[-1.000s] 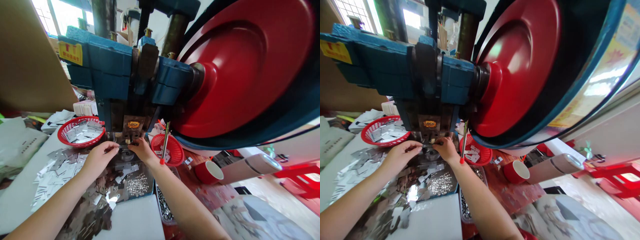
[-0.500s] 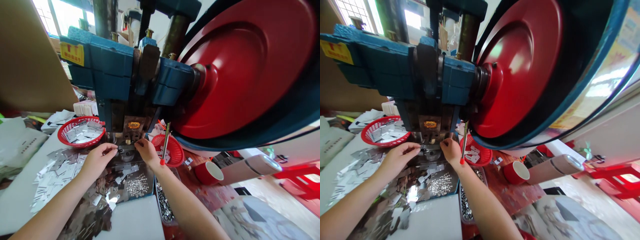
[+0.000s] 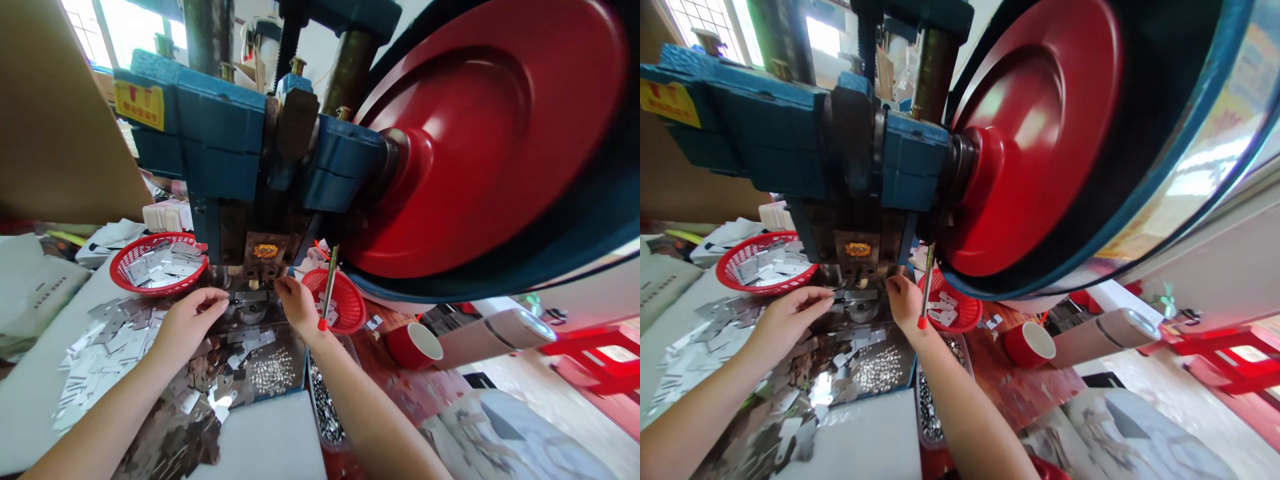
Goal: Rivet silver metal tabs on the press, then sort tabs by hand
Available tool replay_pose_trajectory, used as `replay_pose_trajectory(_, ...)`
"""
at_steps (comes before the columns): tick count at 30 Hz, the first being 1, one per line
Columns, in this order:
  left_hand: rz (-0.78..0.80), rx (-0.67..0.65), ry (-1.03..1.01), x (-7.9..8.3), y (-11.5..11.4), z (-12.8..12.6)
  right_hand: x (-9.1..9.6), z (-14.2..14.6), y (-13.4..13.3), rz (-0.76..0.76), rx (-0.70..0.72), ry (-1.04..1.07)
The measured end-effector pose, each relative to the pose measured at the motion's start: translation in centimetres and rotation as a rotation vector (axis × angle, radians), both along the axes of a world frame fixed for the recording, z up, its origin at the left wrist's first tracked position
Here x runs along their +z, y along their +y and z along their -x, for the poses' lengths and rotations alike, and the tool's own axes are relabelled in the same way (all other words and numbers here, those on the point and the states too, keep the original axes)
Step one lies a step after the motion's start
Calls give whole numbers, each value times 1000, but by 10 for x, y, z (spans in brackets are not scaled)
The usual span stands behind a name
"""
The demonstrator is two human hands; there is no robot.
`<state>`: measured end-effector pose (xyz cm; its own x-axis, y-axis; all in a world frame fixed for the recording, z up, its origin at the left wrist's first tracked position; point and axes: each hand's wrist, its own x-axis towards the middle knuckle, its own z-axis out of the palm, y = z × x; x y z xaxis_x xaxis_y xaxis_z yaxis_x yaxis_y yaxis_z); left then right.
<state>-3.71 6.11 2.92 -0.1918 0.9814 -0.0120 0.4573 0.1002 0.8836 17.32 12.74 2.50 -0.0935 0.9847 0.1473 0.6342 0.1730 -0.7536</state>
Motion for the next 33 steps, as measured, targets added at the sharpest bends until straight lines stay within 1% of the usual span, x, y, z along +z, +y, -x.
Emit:
replay_pose_trajectory(3,12,8,-1,-2,-2,0,0,4,-2,27,30,-12)
replay_pose_trajectory(6,24,14,-23,-2,-4,0,3,8,-1,50,77,-69)
replay_pose_trajectory(9,33,14,-39,-2,-4,1,6,9,1,32,90,-130)
replay_pose_trajectory(11,30,12,-31,-3,-4,1,8,10,1,-29,81,-186)
replay_pose_trajectory(13,21,8,-21,-3,-4,1,8,13,-2,-140,84,-260)
replay_pose_trajectory(15,16,4,-18,-4,-3,0,7,17,-6,-253,115,-348)
replay_pose_trajectory(17,17,2,-22,-5,-3,0,6,22,-11,-313,148,-431)
replay_pose_trajectory(20,26,7,-36,-7,-3,-1,5,26,-17,-336,156,-507)
replay_pose_trajectory(24,-2,9,-22,-7,-1,0,5,21,-23,-409,243,-526)
replay_pose_trajectory(28,-18,-17,8,-1,4,0,8,17,-30,-474,274,-572)
replay_pose_trajectory(33,-23,-35,98,8,12,-4,10,16,-38,-494,273,-585)
